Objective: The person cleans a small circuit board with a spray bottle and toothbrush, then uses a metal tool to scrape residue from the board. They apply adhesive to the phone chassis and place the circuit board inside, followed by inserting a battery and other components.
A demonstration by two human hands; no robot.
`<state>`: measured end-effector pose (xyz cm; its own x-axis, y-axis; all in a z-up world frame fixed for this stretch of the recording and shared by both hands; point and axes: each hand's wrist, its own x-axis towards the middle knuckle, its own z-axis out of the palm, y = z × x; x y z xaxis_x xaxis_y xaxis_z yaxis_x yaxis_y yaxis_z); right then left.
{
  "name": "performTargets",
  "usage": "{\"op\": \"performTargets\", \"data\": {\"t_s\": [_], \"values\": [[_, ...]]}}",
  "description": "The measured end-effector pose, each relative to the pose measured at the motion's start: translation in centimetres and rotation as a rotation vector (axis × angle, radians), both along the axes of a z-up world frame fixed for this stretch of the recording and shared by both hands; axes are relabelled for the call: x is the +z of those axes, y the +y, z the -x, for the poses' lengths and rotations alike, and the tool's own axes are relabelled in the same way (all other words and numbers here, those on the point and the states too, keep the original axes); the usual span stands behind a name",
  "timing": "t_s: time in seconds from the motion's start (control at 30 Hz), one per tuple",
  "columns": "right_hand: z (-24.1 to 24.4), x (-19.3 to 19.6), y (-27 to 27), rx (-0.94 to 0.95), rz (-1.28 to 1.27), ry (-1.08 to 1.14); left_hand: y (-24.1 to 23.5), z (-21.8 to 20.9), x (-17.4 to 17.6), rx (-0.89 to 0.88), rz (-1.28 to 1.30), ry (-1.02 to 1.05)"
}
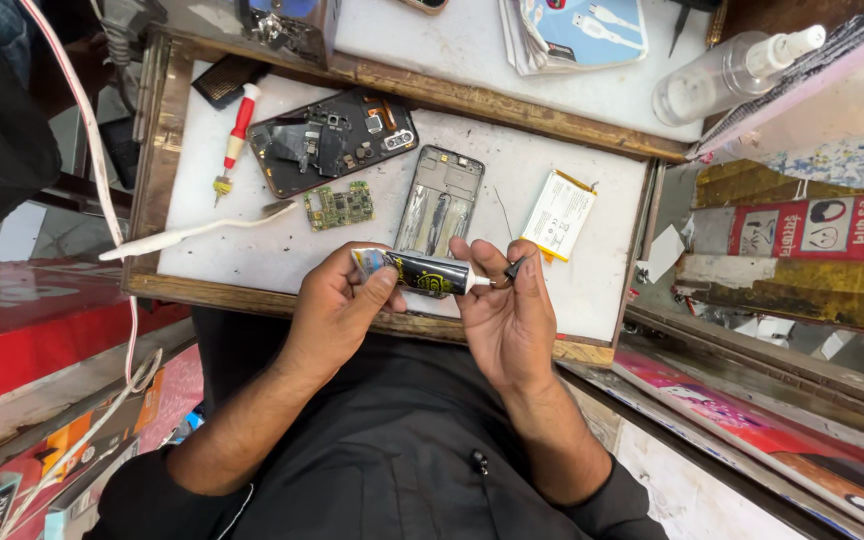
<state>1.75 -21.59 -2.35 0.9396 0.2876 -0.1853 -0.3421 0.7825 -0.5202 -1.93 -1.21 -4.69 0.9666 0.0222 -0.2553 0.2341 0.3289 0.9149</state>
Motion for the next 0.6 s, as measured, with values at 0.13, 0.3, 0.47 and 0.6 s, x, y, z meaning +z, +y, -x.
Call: {"op": "performTargets", "data": {"t_s": [0.13, 0.3, 0.47, 0.6], "values": [[0.49, -0.15, -0.36, -0.017, 0.035, 0.001, -0.29, 0.09, -0.11, 0.004, 0.007, -0.025], [0.68, -0.09, -0.47, -0.015, 0.064, -0.005, -0.57, 0.17, -0.01, 0.009, 0.006, -0.073], [0.69, -0.07, -0.54, -0.004, 0.124, -0.001, -0.45, 0.62, -0.25, 0.018, -0.004, -0.082], [0.56, 0.09, -0.28, 0.001, 0.141, -0.028, -0.55, 0.62, -0.39, 0.033, 0.02, -0.088]]}}
